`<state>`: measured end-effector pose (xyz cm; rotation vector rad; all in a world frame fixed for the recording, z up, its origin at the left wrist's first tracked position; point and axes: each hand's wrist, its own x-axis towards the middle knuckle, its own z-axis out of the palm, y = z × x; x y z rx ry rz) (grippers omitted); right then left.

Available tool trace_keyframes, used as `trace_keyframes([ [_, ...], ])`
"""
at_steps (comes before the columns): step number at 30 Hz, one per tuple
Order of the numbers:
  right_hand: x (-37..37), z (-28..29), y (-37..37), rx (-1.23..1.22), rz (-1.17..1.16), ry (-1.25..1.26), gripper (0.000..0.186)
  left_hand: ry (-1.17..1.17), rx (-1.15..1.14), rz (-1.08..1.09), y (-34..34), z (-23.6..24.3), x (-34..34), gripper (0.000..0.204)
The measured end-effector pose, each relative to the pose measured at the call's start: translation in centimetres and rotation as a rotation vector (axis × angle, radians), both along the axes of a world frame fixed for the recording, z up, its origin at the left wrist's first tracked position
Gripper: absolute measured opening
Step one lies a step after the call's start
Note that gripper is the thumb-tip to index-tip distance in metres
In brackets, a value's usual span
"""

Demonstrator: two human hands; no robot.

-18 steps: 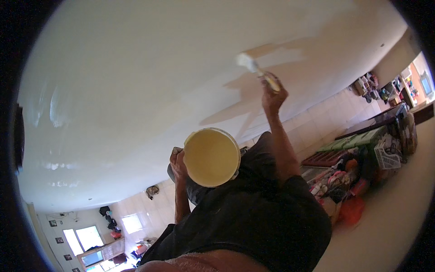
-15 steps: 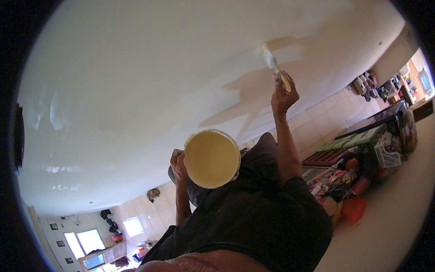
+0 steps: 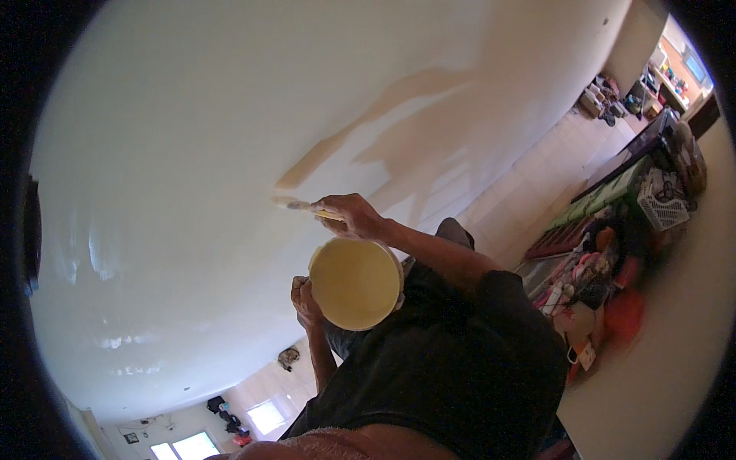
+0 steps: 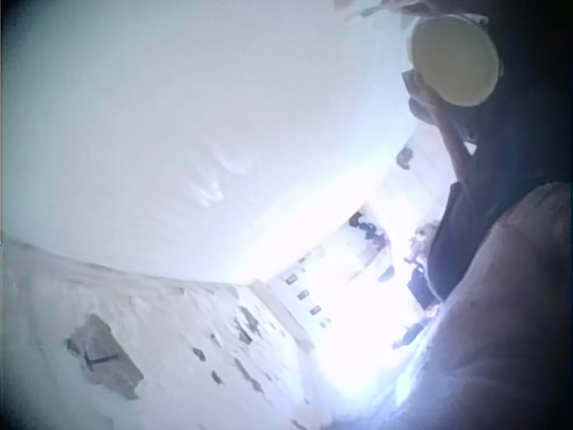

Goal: The person paints a wall using a paintbrush and a bucket of paint, repeatedly dipping the brush into the bucket and applying paint to the surface in long strokes.

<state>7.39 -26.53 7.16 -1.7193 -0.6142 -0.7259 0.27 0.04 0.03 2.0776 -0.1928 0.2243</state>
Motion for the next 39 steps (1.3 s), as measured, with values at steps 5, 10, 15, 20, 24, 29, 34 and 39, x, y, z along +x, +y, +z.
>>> trace_keyframes([
  [5,2.0,-2.2,-2.3,0.085,-0.152,0.016,0.027,-0.328,0.374,-0.106,-1.0,1.4,0.0,0.018],
  [10,1.6,-2.1,-12.3,0.203,-0.54,-0.005,0.025,-0.24,0.173,-0.071,-0.6,0.6,-0.1,0.016],
  [15,2.7,-2.5,-21.7,0.277,-0.982,-0.066,0.02,-0.226,0.22,-0.071,-1.4,1.5,-0.4,0.01],
  [20,4.2,-1.4,-23.0,0.393,-1.149,-0.086,0.017,-0.189,0.231,-0.054,-1.8,2.3,-0.5,0.015],
  [24,3.9,-2.2,-15.3,0.286,-0.941,-0.058,0.019,-0.153,0.133,-0.037,-1.9,2.2,-0.5,0.018],
  [29,-0.8,-1.1,-6.5,0.174,-0.453,-0.044,0.021,-0.239,0.18,-0.045,-0.7,-0.1,-0.2,0.011],
  [34,-0.3,-1.1,-9.7,0.076,-0.338,0.038,0.027,-0.37,0.282,-0.112,-0.9,1.1,-0.3,0.006],
  [39,2.8,-2.7,-20.2,0.297,-0.628,0.066,0.018,-0.323,0.269,-0.096,-0.8,1.2,-0.2,0.007],
])
